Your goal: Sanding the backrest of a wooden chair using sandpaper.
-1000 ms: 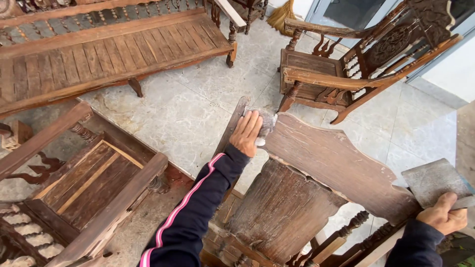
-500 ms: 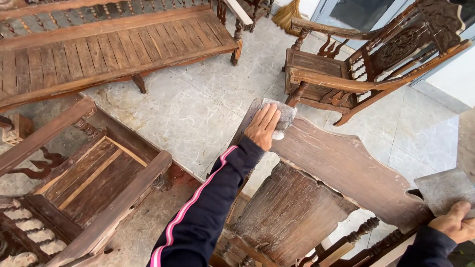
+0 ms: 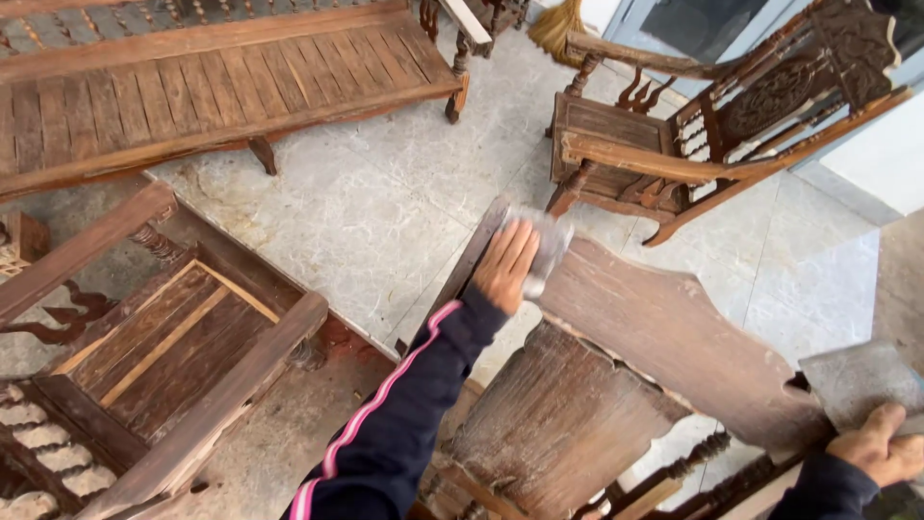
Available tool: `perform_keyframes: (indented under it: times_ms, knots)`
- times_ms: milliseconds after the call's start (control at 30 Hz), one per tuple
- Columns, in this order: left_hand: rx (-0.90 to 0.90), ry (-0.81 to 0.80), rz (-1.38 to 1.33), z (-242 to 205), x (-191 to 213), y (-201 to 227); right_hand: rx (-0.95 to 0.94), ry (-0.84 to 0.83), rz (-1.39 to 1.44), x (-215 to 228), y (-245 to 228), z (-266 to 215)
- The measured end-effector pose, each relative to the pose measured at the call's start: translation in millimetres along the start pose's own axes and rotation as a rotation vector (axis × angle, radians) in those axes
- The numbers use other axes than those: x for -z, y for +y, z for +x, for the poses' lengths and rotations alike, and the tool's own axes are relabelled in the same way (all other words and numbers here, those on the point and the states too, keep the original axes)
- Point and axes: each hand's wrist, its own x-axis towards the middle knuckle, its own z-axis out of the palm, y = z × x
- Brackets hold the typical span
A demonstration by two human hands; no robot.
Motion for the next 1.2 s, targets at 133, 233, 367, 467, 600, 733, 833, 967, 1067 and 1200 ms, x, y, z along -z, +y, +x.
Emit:
perform_keyframes:
  times_ms: [133,233,367,467,600,733,833,967,1067,1200]
  knots:
    - [-0.031,-0.033,0.076,-73,9,-7,0.168,0.040,-0.155,-3,18,4]
    - [0.011,-0.069,-0.026,-74,18,3,-0.023,-0.025,-0.068,3,19,-2]
    - [0.001,0.046,-0.058,-22,-8,-8,-0.145,-0.026,0.099,-12,51,1]
    - [0.003,0.027,-0.046,-9,-2,-3,-0.152,-0.015,0.126,-7,35,-4]
    - [-0.013,0.025,0.020,-59,12,4,-0.027,-0.006,0.136,1,-11,3]
    - [0.065,-0.014,-0.046,-64,10,6,-0.089,-0.031,0.043,3,-17,12]
    - [0.042,0.040,-0.086,-25,-11,6,-0.170,-0.025,0.016,-4,-5,17]
    - [0.171,0.106,-0.004,-17,-38,46,0.054,0.041,-0.049,-5,27,8]
    - [0.127,0.110,-0.081,-35,-53,52,-0.053,0.005,0.064,-2,11,8]
    - [0.008,-0.599,-0.230,-37,-67,-17,-0.130,-0.049,0.101,-3,-1,21]
